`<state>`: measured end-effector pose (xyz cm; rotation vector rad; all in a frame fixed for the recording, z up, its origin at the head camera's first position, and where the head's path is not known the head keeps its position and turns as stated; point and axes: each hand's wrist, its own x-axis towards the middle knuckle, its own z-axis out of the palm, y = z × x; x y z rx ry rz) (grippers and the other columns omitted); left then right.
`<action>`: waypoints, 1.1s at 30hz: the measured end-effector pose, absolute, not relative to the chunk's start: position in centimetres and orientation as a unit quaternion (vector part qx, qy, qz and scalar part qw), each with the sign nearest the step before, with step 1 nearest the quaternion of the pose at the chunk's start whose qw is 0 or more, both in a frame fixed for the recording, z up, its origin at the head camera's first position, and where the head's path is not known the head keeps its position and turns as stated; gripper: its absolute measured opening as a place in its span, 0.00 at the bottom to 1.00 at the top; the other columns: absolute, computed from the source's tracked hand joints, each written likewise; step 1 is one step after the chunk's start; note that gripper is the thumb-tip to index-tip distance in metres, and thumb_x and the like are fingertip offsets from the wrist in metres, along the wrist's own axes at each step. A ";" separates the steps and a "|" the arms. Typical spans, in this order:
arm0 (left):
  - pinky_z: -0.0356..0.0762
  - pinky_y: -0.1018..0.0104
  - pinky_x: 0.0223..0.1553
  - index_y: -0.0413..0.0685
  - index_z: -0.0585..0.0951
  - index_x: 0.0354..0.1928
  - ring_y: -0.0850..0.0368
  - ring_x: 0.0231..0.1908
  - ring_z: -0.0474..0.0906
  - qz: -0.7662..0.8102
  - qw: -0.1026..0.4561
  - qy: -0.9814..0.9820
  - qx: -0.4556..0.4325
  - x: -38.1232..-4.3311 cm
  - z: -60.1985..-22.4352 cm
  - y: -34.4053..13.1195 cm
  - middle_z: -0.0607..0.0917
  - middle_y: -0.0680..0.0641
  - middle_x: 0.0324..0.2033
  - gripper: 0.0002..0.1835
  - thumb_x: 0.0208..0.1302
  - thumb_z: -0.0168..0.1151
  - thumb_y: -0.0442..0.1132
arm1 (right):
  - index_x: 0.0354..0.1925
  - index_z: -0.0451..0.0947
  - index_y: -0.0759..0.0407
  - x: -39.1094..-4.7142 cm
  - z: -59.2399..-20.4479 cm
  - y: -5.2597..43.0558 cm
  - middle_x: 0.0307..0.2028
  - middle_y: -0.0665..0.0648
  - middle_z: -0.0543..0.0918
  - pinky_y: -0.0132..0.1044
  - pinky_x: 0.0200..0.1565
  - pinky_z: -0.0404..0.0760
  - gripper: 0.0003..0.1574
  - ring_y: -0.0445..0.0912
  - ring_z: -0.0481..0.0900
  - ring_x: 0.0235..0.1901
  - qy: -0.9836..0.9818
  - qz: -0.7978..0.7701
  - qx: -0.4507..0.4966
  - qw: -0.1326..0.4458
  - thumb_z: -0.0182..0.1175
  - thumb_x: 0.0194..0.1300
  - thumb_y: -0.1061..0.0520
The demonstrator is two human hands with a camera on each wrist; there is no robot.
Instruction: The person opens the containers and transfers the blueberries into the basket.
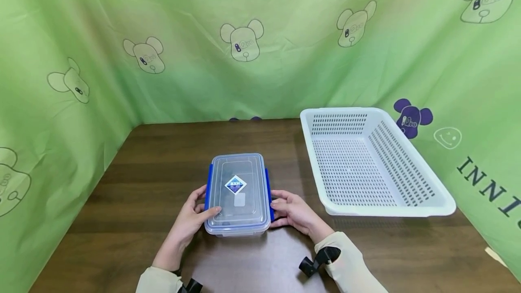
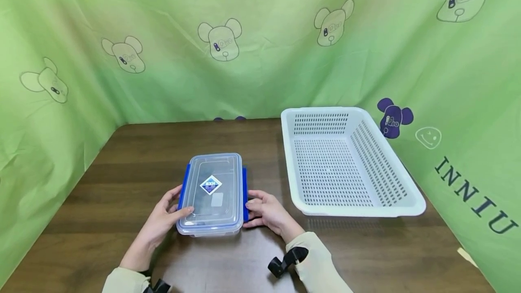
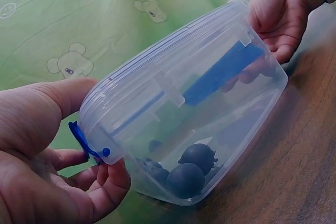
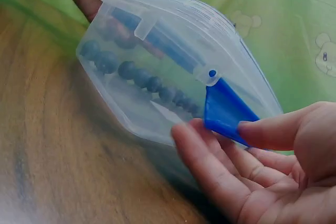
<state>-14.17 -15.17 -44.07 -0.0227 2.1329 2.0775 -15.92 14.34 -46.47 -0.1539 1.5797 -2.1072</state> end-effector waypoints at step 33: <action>0.83 0.62 0.32 0.30 0.58 0.69 0.52 0.36 0.80 0.669 0.160 0.724 0.048 -16.0 -42.9 -17.5 0.71 0.30 0.56 0.33 0.63 0.56 0.28 | 0.73 0.44 0.79 -14.6 -43.8 12.5 0.54 0.70 0.68 0.33 0.37 0.82 0.53 0.42 0.80 0.38 0.666 -0.723 -0.098 0.154 0.66 0.64 0.66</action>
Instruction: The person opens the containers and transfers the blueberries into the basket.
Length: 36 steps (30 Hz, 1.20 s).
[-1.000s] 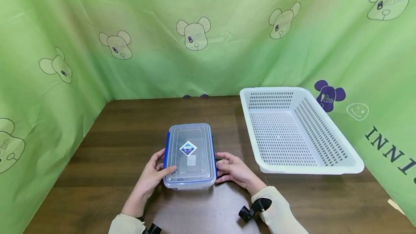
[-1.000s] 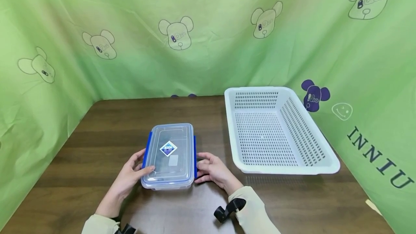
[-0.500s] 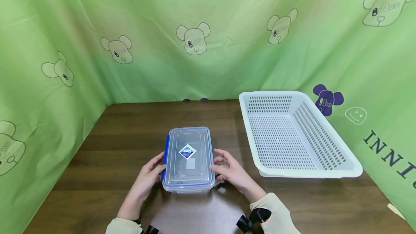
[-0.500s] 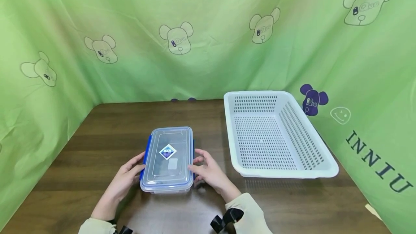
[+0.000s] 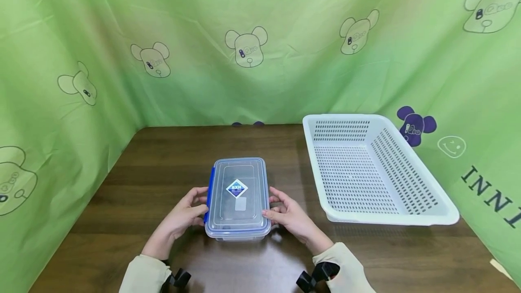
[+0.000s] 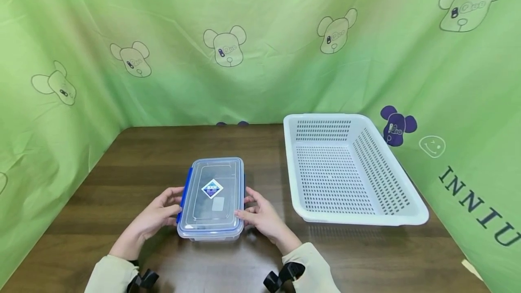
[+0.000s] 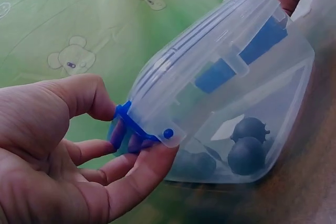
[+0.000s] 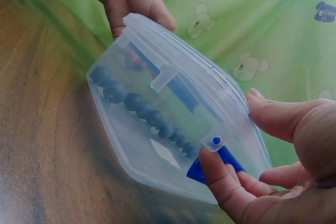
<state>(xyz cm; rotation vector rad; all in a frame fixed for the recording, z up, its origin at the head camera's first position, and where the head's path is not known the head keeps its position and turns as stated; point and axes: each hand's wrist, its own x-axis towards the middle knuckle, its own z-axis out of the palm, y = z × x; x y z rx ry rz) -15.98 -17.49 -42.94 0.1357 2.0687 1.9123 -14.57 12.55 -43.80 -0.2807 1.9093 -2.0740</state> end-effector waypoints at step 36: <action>0.84 0.50 0.36 0.24 0.56 0.63 0.41 0.43 0.80 0.589 0.105 0.800 0.045 -15.6 -41.9 -15.1 0.72 0.26 0.50 0.27 0.63 0.48 0.27 | 0.71 0.51 0.79 -14.6 -44.0 12.4 0.51 0.67 0.69 0.29 0.33 0.79 0.44 0.38 0.80 0.31 0.666 -0.721 -0.124 0.150 0.61 0.65 0.69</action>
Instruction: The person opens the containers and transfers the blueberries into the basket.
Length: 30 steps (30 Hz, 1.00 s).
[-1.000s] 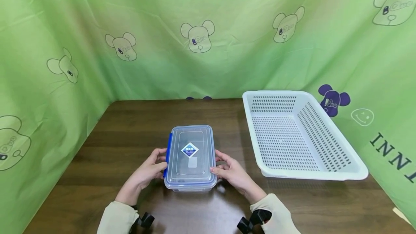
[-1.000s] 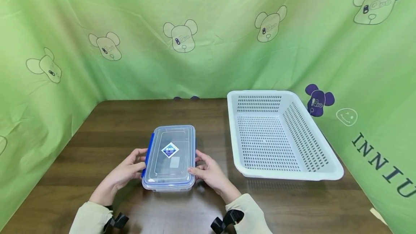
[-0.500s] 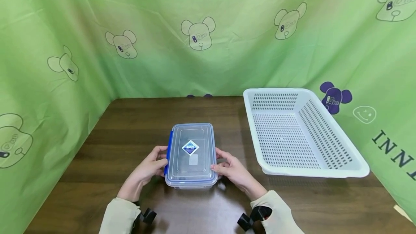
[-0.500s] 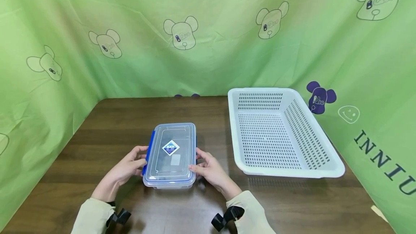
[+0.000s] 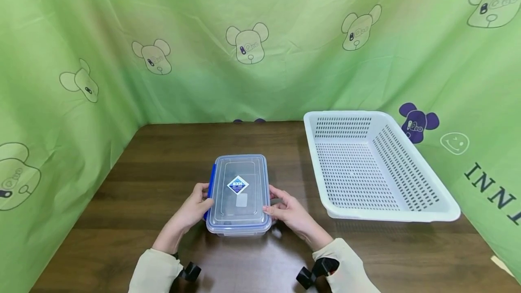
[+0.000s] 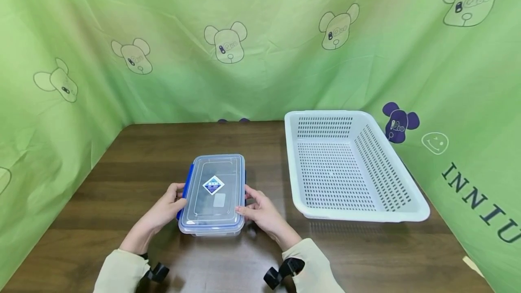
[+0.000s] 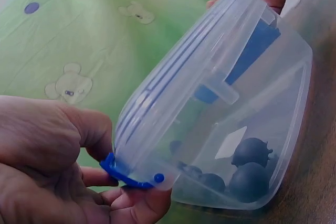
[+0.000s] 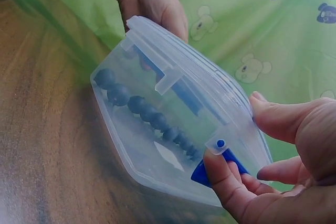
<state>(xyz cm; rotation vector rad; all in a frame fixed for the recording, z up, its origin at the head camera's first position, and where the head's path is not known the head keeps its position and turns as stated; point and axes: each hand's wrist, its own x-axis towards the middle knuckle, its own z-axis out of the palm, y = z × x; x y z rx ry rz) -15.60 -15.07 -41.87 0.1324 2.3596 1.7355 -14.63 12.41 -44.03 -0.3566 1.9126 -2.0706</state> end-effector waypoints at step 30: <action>0.81 0.63 0.43 0.21 0.49 0.71 0.58 0.46 0.76 0.703 0.182 0.686 0.047 -16.1 -44.9 -18.0 0.71 0.34 0.55 0.32 0.66 0.40 0.25 | 0.71 0.49 0.80 -14.5 -43.7 12.5 0.51 0.68 0.69 0.28 0.33 0.79 0.44 0.38 0.80 0.31 0.660 -0.725 -0.120 0.154 0.60 0.65 0.71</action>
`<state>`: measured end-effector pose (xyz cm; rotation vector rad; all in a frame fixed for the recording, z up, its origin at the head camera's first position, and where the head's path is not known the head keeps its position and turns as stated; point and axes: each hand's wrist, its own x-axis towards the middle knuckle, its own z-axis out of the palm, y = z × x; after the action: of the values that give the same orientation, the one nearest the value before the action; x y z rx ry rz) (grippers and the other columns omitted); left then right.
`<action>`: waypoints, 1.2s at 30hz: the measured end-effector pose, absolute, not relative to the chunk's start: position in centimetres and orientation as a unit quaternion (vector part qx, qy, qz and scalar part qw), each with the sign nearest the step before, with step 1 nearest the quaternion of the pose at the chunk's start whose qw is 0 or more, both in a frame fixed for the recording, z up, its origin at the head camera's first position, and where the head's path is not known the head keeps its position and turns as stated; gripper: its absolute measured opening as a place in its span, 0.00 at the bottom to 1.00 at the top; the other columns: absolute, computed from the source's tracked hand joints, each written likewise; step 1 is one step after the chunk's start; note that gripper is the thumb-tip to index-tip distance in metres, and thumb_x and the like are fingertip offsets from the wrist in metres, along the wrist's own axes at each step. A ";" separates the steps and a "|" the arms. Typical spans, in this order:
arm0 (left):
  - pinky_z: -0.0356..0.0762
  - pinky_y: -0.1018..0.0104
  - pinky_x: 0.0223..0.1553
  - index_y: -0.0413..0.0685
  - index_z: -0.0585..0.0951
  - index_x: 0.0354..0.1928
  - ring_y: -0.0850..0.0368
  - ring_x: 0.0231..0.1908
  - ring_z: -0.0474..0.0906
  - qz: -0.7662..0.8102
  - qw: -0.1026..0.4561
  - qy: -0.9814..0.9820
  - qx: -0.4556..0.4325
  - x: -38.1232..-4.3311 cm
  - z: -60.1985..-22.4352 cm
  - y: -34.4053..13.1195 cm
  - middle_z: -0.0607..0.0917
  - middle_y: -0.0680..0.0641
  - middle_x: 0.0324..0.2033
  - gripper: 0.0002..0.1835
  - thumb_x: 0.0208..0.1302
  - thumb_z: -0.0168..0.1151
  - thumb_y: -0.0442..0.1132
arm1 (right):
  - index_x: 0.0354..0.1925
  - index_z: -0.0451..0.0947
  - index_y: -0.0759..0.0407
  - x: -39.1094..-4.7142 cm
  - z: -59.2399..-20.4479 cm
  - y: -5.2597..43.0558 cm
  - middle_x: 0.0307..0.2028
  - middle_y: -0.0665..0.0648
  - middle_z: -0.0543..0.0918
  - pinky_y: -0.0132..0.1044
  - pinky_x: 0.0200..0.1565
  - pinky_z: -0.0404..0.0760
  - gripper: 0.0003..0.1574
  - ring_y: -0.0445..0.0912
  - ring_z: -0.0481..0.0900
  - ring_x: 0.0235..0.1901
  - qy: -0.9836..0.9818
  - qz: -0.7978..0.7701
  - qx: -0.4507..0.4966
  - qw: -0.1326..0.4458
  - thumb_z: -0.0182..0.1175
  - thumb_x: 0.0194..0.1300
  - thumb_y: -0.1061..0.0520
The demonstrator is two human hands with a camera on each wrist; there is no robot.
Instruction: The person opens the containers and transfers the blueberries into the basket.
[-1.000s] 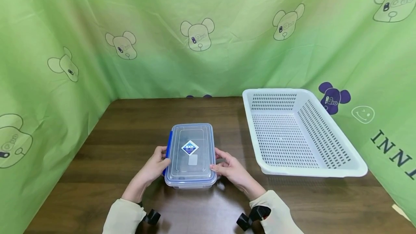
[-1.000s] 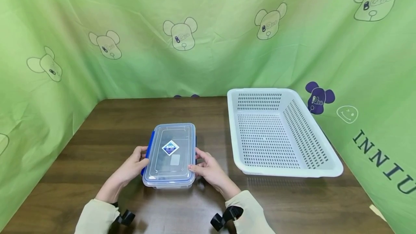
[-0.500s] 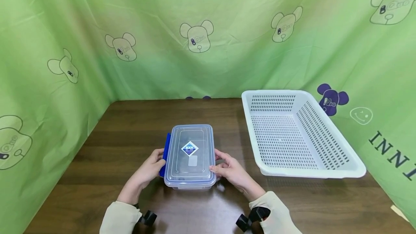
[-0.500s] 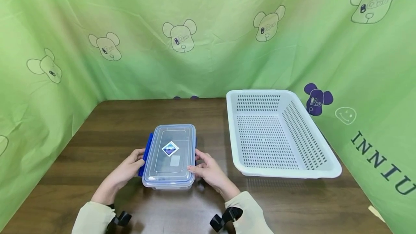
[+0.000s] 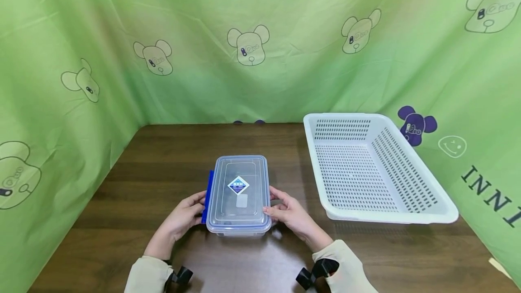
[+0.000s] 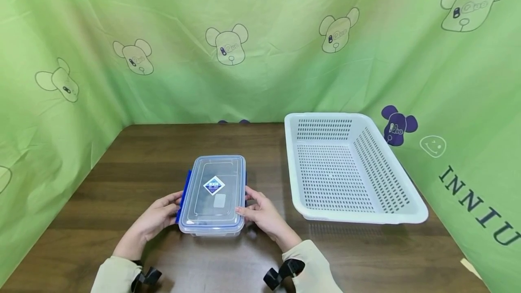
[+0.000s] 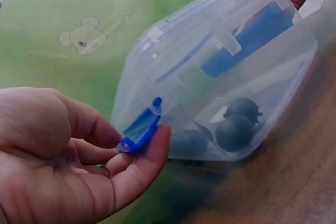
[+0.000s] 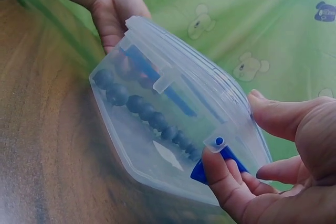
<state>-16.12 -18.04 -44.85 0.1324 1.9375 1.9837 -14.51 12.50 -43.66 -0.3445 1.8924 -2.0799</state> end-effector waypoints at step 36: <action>0.76 0.70 0.47 0.25 0.73 0.62 0.46 0.49 0.76 0.602 0.028 0.795 0.068 -13.1 -42.1 -16.2 0.78 0.36 0.51 0.25 0.62 0.62 0.23 | 0.64 0.64 0.83 -14.4 -42.9 13.5 0.46 0.66 0.77 0.31 0.45 0.78 0.43 0.46 0.78 0.41 0.728 -0.661 -0.155 0.092 0.71 0.54 0.70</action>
<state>-13.07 -16.22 -42.05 0.2113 2.4550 1.8575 -14.44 13.48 -42.88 -0.4596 2.1615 -1.9641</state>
